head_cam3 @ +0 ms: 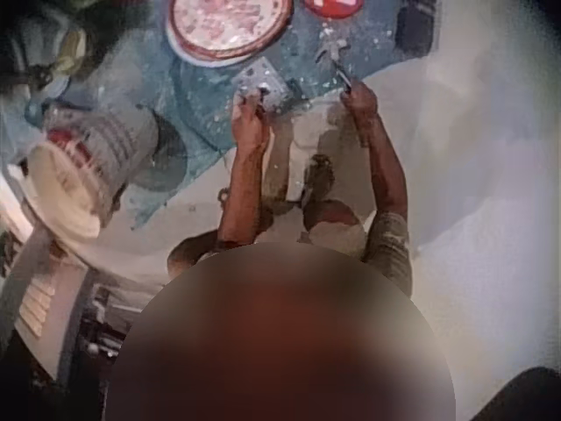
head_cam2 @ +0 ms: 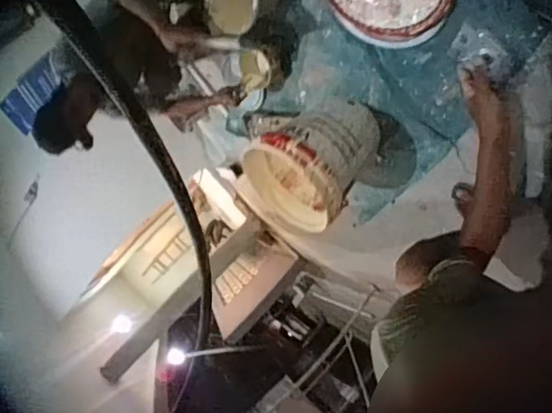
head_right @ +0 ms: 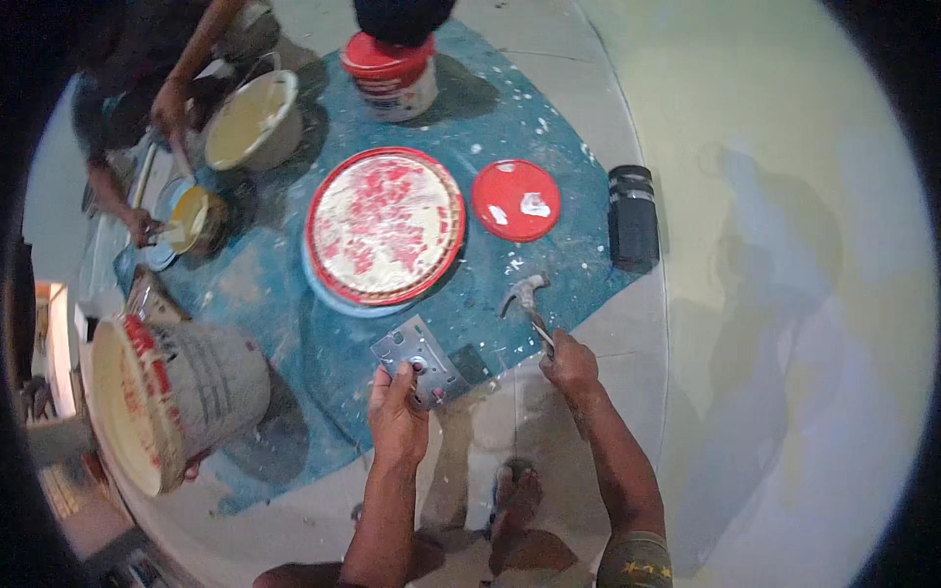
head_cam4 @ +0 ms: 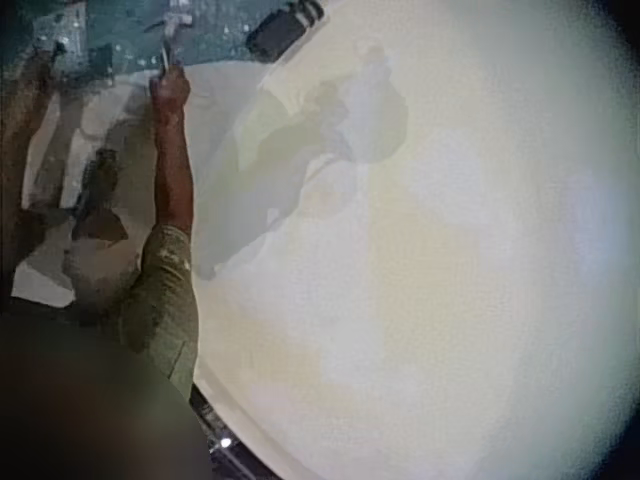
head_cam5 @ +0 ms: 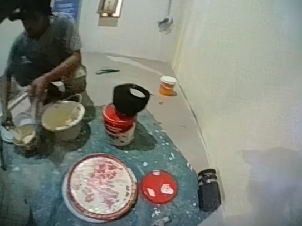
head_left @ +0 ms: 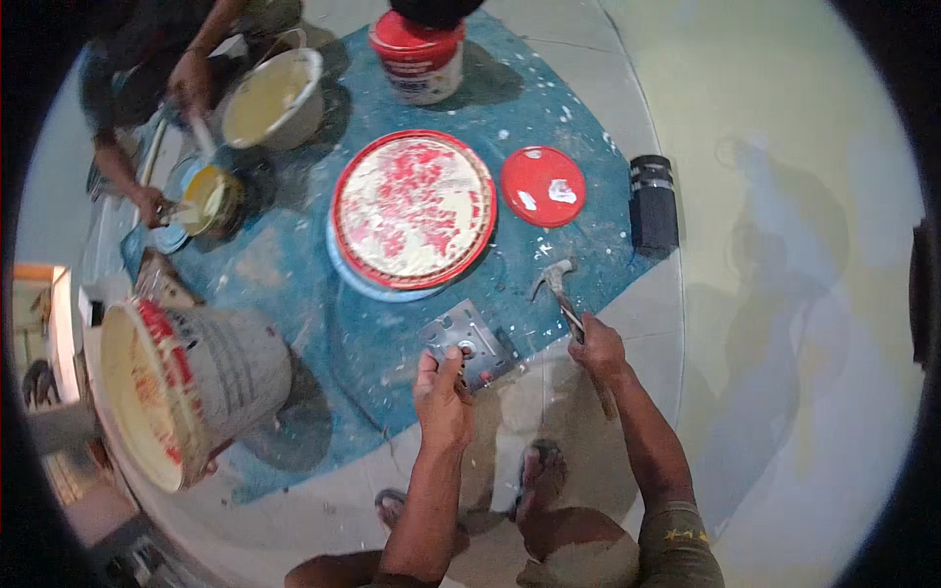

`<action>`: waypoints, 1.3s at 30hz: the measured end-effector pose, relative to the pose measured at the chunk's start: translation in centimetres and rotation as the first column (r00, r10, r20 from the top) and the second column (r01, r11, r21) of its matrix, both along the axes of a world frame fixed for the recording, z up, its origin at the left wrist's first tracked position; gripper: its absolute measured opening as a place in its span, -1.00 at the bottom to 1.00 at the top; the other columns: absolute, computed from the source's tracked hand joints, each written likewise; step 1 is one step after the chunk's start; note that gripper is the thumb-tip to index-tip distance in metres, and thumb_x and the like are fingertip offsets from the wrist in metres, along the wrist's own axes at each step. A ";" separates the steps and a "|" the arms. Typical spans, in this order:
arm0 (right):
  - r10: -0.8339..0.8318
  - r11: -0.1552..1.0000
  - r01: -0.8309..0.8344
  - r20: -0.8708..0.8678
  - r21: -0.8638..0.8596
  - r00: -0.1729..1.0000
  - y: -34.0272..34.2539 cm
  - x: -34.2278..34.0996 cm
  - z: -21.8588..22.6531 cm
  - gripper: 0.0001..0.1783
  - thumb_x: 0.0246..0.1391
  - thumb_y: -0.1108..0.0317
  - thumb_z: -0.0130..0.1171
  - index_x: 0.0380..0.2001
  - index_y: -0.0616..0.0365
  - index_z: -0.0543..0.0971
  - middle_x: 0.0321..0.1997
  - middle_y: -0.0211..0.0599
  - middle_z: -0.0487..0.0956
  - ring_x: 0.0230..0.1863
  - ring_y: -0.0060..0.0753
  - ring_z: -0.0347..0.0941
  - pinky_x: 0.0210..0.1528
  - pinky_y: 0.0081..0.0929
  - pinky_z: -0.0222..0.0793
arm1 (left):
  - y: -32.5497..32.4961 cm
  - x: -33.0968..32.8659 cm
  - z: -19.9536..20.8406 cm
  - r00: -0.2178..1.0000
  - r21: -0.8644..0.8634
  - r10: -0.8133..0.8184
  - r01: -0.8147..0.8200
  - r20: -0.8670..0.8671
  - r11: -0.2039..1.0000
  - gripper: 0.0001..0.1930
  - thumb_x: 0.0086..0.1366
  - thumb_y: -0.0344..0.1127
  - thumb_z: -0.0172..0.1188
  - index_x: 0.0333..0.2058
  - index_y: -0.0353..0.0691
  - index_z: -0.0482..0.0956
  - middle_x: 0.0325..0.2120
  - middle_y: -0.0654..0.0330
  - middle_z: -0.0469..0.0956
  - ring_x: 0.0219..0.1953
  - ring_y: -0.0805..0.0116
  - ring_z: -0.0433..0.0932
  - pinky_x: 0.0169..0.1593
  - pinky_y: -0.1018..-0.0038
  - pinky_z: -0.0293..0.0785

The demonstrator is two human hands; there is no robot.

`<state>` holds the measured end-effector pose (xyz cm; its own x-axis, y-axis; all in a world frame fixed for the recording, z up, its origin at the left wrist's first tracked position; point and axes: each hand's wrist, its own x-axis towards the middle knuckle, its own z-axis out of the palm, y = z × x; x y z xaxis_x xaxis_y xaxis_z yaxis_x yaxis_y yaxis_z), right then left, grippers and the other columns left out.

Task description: Inspecting and manipulating an electrical light fixture using a screwdriver.

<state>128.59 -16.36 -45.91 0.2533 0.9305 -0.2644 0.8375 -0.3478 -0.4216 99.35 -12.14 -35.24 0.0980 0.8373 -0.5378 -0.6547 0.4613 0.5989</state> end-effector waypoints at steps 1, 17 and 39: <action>0.017 0.995 -0.017 -0.005 -0.096 1.000 0.0 -0.6 1.6 -0.48 -0.03 0.10 0.32 -0.08 0.21 0.48 -0.20 0.04 0.61 -0.14 0.24 0.56 -0.15 0.04 0.47 | -0.7 -0.7 2.6 1.000 -0.008 0.008 -0.008 0.000 1.000 -0.73 0.42 -0.30 0.19 0.05 -0.09 0.44 -0.14 0.32 0.55 -0.15 0.44 0.56 -0.17 0.35 0.59; -0.329 0.904 0.059 -0.602 -0.424 0.727 -19.1 -22.7 50.2 -0.62 0.01 0.25 0.32 -0.12 0.20 0.56 -0.39 -0.40 0.56 -0.36 -0.51 0.49 -0.29 -0.41 0.46 | -15.5 -13.7 39.0 0.986 -0.379 -0.032 0.094 0.166 0.921 -0.70 0.44 -0.17 0.17 -0.03 -0.28 0.52 -0.20 0.19 0.63 -0.16 0.32 0.65 -0.06 0.34 0.60; -0.109 0.976 0.172 -0.393 0.130 0.913 -18.9 -7.4 45.1 -0.78 0.17 0.26 0.15 -0.20 0.17 0.57 -0.25 0.05 0.59 -0.18 0.14 0.56 -0.09 -0.15 0.48 | -16.4 -28.8 51.1 0.708 -0.246 -0.221 0.069 -0.671 0.967 -0.69 0.30 -0.14 0.34 -0.31 -0.34 0.65 -0.37 0.25 0.58 -0.33 0.46 0.50 -0.21 0.44 0.41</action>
